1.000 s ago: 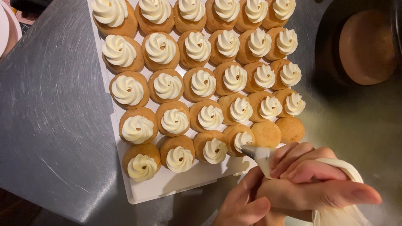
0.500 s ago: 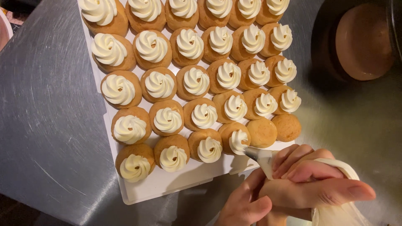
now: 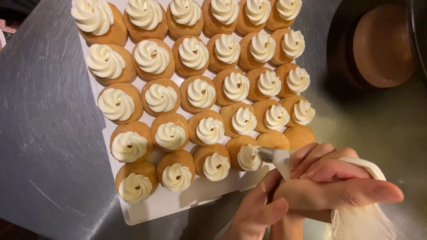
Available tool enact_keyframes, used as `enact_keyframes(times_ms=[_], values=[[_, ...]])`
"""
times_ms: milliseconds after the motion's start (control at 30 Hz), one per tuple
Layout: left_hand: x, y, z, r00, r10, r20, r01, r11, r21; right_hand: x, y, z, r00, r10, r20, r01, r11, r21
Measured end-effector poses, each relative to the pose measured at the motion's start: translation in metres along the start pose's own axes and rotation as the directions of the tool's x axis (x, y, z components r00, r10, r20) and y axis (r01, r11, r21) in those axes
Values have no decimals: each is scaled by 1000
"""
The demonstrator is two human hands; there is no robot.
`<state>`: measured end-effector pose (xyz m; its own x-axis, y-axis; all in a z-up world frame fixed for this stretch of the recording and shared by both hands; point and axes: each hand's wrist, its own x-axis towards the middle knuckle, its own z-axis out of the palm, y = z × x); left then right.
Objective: Pipe cream swirls onto a tray of small round cakes using a piping bag.
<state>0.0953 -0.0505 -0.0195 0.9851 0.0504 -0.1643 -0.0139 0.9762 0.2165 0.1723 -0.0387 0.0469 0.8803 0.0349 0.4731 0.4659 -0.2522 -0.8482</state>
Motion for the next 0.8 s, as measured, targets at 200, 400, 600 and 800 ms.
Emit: enact_keyframes(times_ms=[200,400,600,800], values=[[1,24,44,999,32,3,-32,991,-128,9,7,-3,990,-131,59,132,991,-13],[19,28,59,993,-31,114,18,993,117,27,72,-80,1000,-5,-23,10,970,244],[30,-13,29,990,-140,6,137,980,144,28,72,-48,988,-152,-7,152,985,81],[40,-27,13,994,-104,-28,105,993,50,39,56,-27,968,206,-145,-203,978,34]])
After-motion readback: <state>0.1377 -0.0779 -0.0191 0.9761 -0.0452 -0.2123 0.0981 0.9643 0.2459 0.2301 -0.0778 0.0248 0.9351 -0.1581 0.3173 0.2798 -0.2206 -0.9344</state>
